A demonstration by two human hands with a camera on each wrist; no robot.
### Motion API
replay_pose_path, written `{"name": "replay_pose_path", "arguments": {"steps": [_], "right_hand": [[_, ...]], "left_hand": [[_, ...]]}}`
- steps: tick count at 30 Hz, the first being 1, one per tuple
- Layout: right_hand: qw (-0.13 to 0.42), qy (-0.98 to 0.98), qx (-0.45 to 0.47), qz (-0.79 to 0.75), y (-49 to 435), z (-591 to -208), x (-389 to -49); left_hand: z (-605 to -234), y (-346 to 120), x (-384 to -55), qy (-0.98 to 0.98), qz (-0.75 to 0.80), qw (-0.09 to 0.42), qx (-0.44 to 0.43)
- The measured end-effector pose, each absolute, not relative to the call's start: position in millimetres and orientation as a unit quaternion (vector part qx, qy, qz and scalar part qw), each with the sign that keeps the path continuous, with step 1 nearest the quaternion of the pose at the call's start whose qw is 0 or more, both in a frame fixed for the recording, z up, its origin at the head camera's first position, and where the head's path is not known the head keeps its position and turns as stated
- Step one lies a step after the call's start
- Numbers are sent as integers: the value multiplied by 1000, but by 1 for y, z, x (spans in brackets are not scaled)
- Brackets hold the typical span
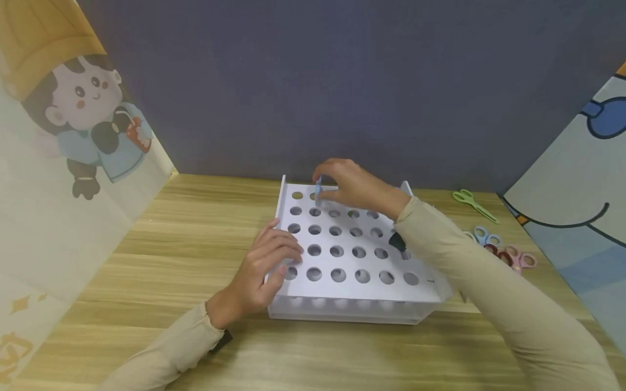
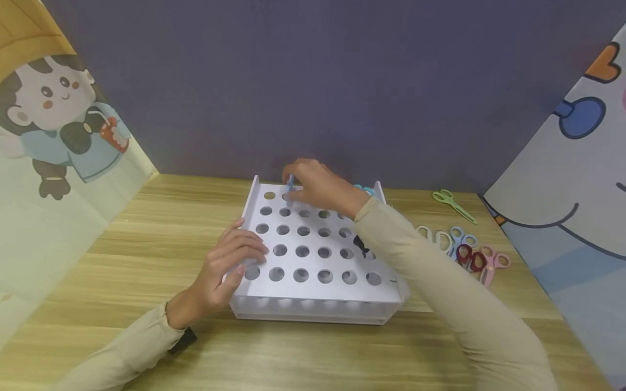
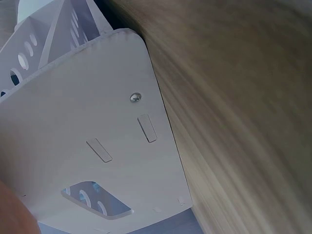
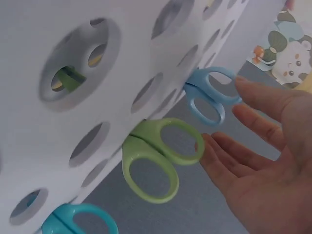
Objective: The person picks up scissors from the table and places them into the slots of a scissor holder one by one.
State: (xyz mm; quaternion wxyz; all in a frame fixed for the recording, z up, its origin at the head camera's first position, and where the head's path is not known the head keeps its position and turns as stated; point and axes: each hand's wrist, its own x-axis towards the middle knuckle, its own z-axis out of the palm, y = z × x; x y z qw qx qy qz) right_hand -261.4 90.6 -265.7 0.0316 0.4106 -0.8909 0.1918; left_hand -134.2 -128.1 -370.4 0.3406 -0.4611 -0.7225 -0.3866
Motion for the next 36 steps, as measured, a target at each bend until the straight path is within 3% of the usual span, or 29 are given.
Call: {"name": "replay_pose_path", "arguments": {"steps": [17,36], "right_hand": [[81,-898,391,186,144,-236,-233],[135,-903,349,213,199,-235,-177]], "left_hand": [[-371,-128,-135,-718,-387,346,-464],[-370,-129,-134,-723,-386,341,-461]]}}
